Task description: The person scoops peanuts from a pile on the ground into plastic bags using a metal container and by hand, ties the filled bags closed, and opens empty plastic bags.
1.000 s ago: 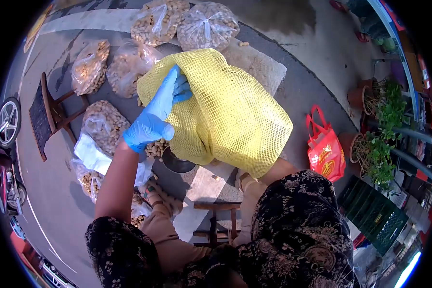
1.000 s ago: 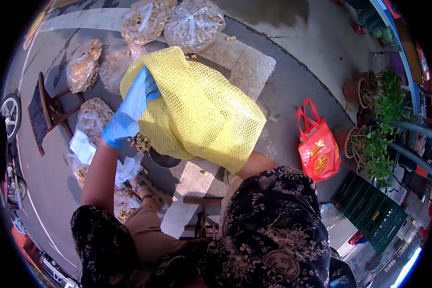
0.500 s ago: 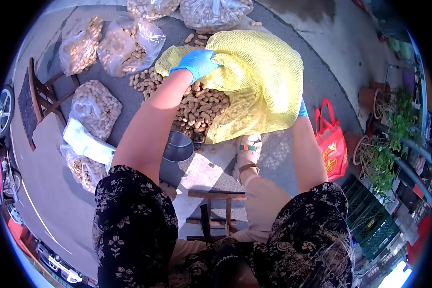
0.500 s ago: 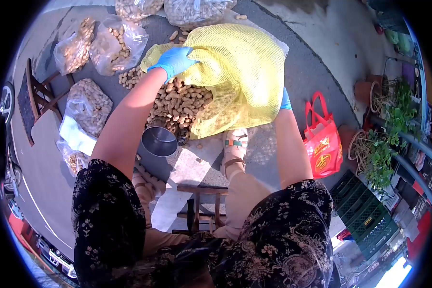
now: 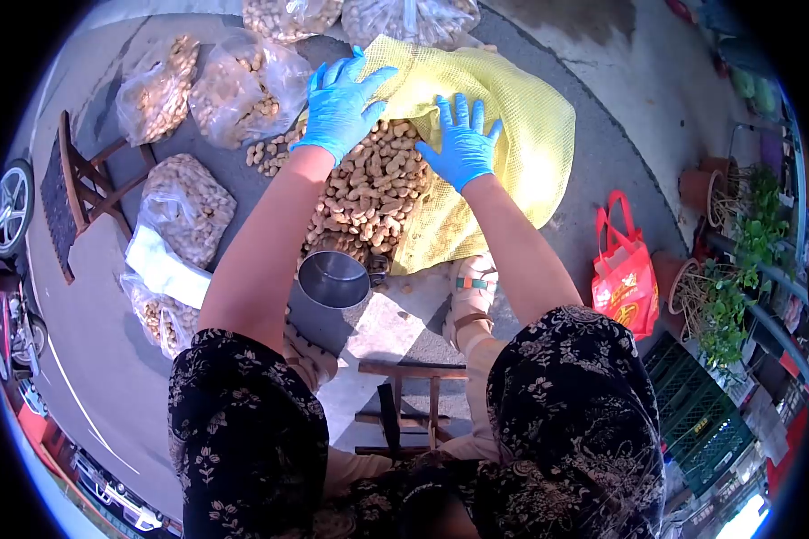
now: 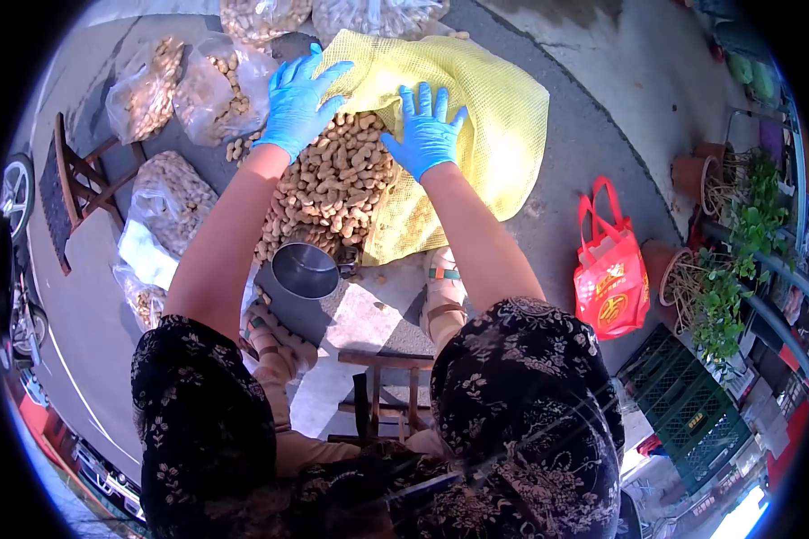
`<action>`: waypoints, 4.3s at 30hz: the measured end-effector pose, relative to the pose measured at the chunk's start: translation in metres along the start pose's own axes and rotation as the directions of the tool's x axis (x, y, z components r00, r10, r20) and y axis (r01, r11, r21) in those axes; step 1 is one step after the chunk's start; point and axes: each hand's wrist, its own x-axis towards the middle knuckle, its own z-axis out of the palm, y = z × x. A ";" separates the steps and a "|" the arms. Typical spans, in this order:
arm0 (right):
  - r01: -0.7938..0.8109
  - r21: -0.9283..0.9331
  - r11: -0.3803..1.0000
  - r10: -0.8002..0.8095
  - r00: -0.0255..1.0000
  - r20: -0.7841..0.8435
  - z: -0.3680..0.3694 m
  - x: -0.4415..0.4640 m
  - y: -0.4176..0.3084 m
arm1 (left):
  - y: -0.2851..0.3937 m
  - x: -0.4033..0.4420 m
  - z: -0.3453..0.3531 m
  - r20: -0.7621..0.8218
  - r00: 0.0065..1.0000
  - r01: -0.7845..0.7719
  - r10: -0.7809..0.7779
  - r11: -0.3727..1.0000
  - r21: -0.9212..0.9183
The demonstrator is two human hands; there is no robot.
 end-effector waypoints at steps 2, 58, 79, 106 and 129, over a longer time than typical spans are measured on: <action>-0.137 -0.018 0.990 0.138 0.986 0.095 0.008 0.006 0.020 | -0.025 -0.022 0.012 0.185 0.983 -0.019 0.002 0.996 0.091; -0.068 -0.002 0.998 0.064 0.940 -0.334 -0.013 -0.017 -0.044 | -0.033 -0.240 0.087 -0.064 0.433 0.901 -0.899 0.434 -0.006; -0.188 0.301 0.935 0.196 0.981 0.007 -0.007 -0.035 -0.071 | 0.068 -0.123 0.097 0.191 0.088 0.530 -0.978 -0.116 -0.840; -0.527 0.836 -0.152 -0.190 0.846 0.498 -0.005 -0.024 -0.011 | 0.021 -0.087 -0.049 -0.097 0.924 0.297 -0.370 0.854 -0.427; -0.609 0.743 -0.277 -0.430 0.770 0.470 -0.055 0.090 -0.189 | -0.224 -0.103 -0.129 0.320 0.696 0.176 -0.643 -0.278 -0.944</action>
